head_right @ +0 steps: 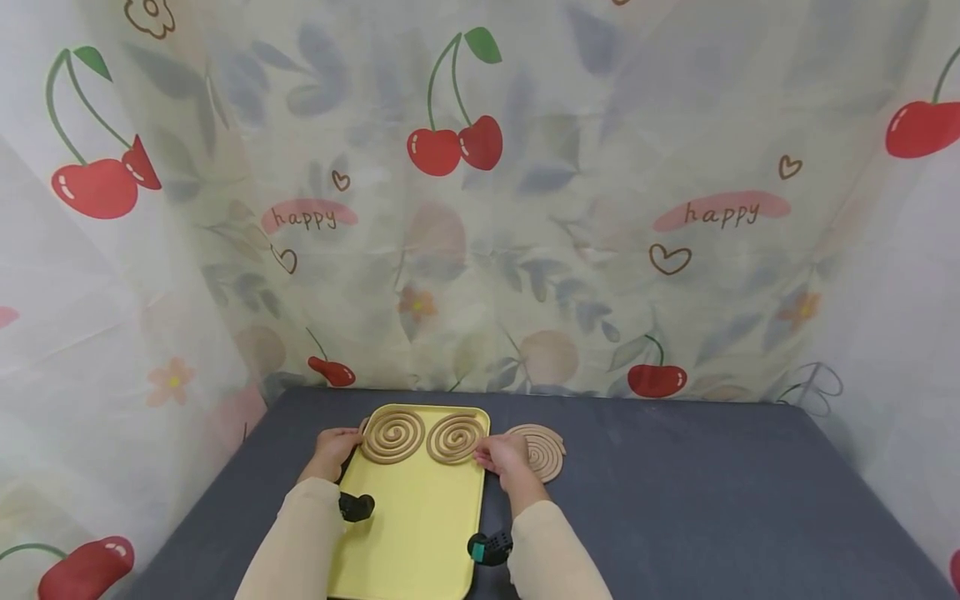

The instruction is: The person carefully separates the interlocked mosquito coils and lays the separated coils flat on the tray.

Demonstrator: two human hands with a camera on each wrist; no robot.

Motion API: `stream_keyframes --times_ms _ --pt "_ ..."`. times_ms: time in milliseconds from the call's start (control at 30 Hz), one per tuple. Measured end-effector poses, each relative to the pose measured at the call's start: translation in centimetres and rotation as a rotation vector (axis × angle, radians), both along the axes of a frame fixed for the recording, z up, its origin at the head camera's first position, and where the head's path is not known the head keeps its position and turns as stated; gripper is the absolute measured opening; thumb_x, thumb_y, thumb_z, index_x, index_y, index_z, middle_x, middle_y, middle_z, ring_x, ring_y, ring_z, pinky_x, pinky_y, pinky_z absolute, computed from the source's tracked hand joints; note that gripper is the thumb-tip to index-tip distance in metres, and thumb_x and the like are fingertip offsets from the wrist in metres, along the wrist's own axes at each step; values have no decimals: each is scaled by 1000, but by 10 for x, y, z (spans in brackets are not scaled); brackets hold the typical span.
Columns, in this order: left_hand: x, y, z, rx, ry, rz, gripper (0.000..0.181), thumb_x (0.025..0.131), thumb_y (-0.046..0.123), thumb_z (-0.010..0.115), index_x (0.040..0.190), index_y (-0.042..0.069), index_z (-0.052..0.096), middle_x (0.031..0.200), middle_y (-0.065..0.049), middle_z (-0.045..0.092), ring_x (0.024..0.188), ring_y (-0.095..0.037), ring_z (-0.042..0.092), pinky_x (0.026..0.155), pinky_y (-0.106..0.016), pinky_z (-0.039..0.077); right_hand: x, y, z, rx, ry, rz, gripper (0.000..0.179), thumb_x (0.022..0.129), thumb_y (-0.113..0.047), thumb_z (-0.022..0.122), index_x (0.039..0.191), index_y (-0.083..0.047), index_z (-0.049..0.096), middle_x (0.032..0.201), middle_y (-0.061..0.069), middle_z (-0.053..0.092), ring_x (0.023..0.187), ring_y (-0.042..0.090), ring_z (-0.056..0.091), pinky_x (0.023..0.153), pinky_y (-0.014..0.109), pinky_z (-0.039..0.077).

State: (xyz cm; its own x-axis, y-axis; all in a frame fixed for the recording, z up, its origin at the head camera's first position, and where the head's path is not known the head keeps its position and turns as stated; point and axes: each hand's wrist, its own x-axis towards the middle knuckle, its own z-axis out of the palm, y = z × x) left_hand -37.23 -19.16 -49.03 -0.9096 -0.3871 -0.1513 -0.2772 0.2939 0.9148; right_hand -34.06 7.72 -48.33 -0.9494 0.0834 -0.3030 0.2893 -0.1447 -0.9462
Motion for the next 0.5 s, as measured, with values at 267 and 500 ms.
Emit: stream_keyframes --times_ms 267,500 --pt "4 0 4 8 6 -24 29 86 4 57 110 -11 62 116 -29 58 109 -41 54 94 -46 46 4 -3 7 31 14 -9 28 88 0 54 110 17 55 77 10 63 68 13 65 71 28 57" --pt "6 -2 5 6 -3 -47 32 88 6 54 114 -11 60 120 -30 56 112 -41 53 96 -47 44 6 -5 12 55 -4 -15 29 90 -4 54 111 16 54 80 11 61 74 16 66 78 32 56"
